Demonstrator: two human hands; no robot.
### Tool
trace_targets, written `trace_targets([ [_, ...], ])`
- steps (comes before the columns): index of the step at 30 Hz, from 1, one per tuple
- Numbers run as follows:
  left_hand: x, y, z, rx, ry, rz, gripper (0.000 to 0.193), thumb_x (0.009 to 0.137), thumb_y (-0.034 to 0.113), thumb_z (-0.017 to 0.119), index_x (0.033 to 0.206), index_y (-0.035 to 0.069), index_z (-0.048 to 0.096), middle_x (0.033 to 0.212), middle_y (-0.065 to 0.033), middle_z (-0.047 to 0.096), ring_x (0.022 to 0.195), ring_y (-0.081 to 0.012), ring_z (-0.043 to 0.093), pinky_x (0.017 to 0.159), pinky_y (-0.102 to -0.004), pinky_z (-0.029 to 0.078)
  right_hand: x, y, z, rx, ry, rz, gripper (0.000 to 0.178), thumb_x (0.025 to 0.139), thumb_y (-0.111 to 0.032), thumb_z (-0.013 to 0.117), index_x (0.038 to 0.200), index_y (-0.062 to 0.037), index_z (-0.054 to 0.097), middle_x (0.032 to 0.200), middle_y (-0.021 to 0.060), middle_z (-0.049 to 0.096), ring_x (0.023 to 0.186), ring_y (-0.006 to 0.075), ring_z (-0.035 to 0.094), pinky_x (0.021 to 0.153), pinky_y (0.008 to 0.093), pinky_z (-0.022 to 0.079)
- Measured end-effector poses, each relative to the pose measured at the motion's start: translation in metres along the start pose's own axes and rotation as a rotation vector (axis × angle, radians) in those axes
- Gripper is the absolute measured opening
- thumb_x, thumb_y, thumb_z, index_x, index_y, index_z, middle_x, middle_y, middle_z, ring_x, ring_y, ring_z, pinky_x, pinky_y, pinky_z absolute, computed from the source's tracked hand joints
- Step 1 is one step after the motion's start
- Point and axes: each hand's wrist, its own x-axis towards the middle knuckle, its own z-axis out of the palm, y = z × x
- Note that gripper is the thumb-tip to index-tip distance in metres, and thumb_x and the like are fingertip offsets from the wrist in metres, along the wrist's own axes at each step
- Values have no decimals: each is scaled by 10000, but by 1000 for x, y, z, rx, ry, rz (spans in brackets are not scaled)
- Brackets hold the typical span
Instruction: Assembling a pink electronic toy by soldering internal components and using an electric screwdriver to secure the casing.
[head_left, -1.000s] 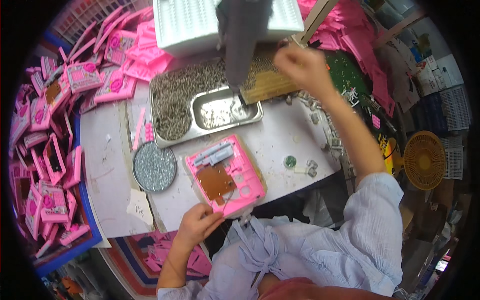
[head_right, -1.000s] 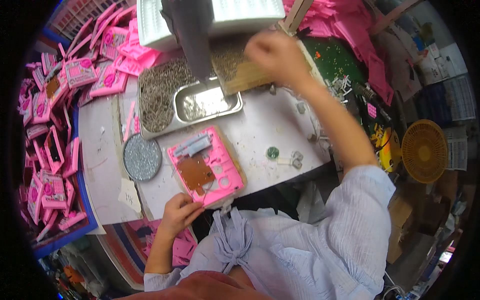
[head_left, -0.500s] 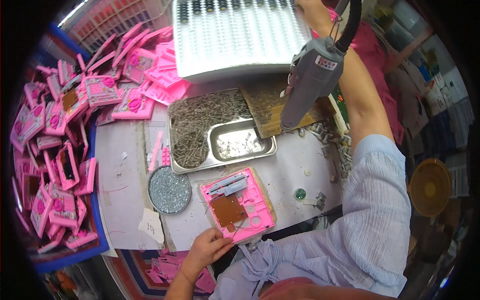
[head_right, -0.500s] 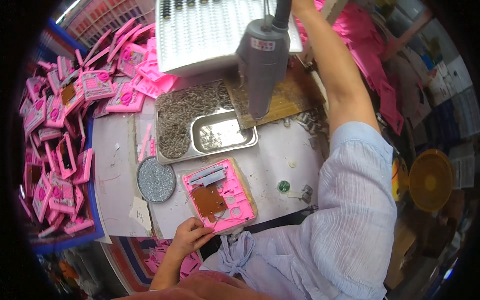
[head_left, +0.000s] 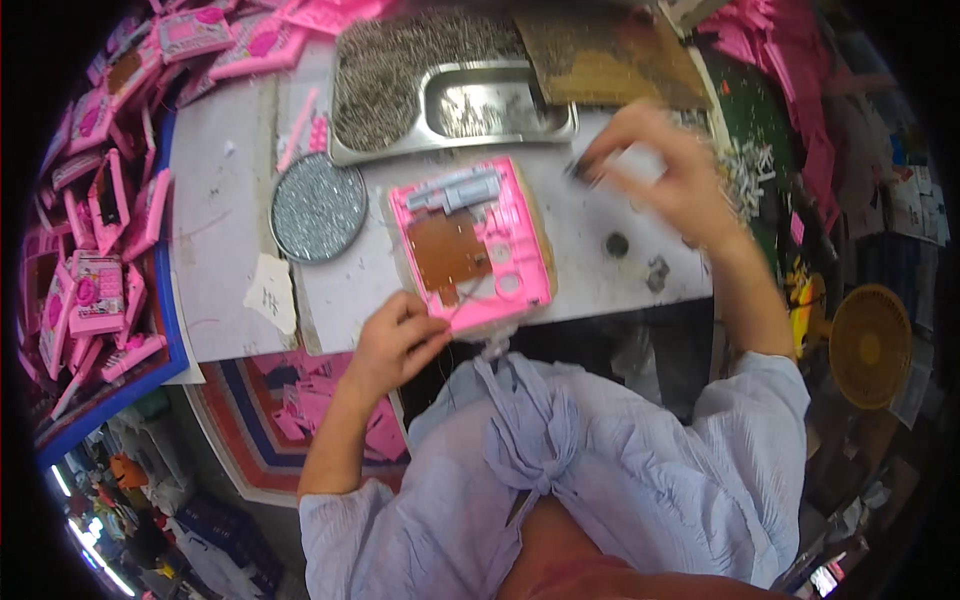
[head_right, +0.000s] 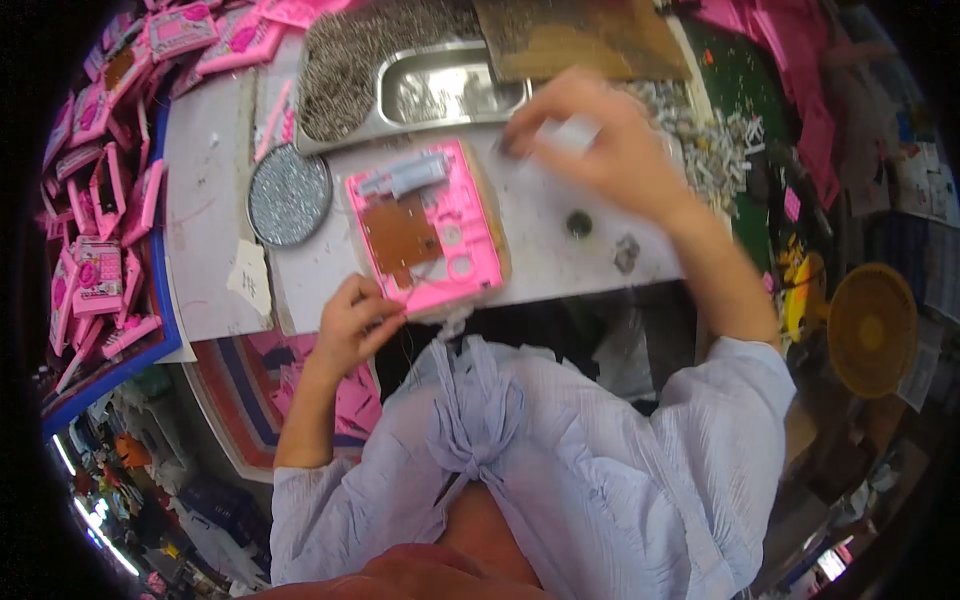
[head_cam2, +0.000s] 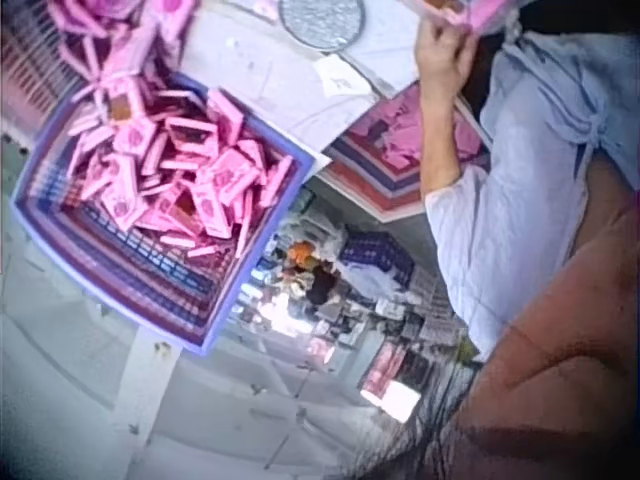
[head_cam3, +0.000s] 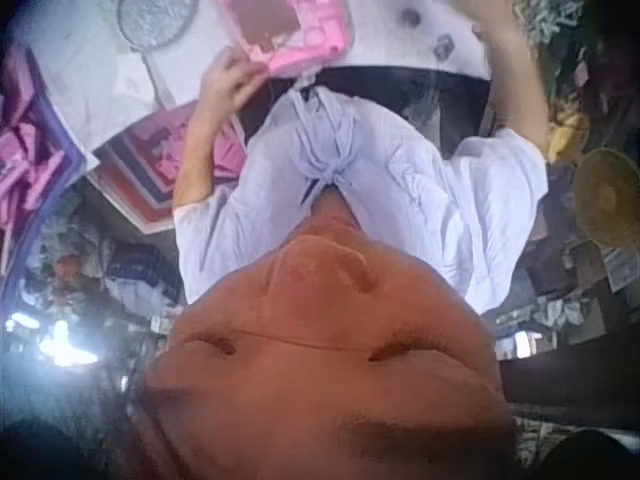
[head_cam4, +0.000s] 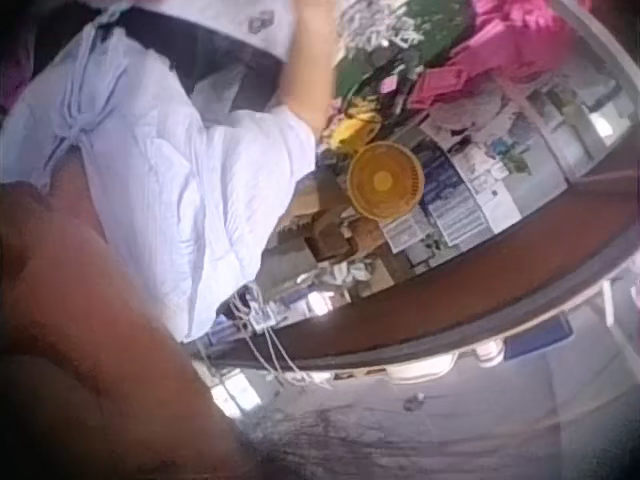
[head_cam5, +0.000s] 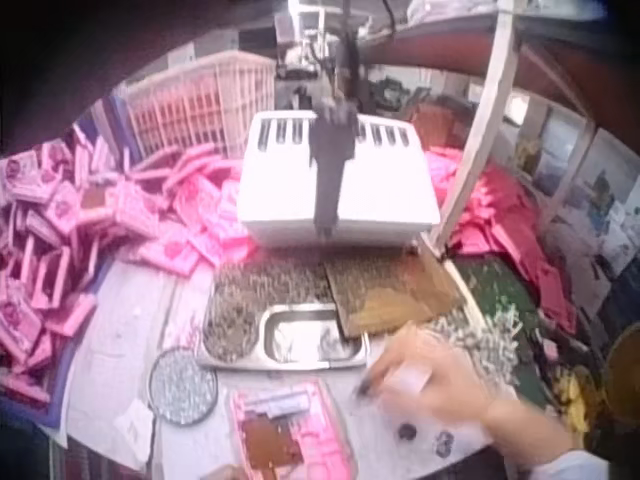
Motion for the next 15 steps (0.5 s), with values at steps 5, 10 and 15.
trace_targets([
  [5,4,-1,3,-3,19,28,209,755,63,843,926,44,724,842,-83,552,725,-236,585,611,-343,480,-53,-19,90,187,-132,166,158,790,-33,762,944,-62,745,908,69,669,927,243,590,818,368,497],
  [10,1,-2,5,10,41,30,217,753,65,844,936,46,730,847,-81,553,724,-227,586,610,-339,481,-44,-12,109,-23,-161,-125,217,740,-55,778,942,-87,708,961,48,659,983,285,573,865,404,486],
  [15,2,-2,4,1,39,27,228,751,66,846,947,53,732,852,-82,558,723,-226,587,610,-343,483,-46,-20,110,-77,-189,-132,241,723,-103,798,941,-108,697,1013,25,660,1012,290,580,867,414,479],
])
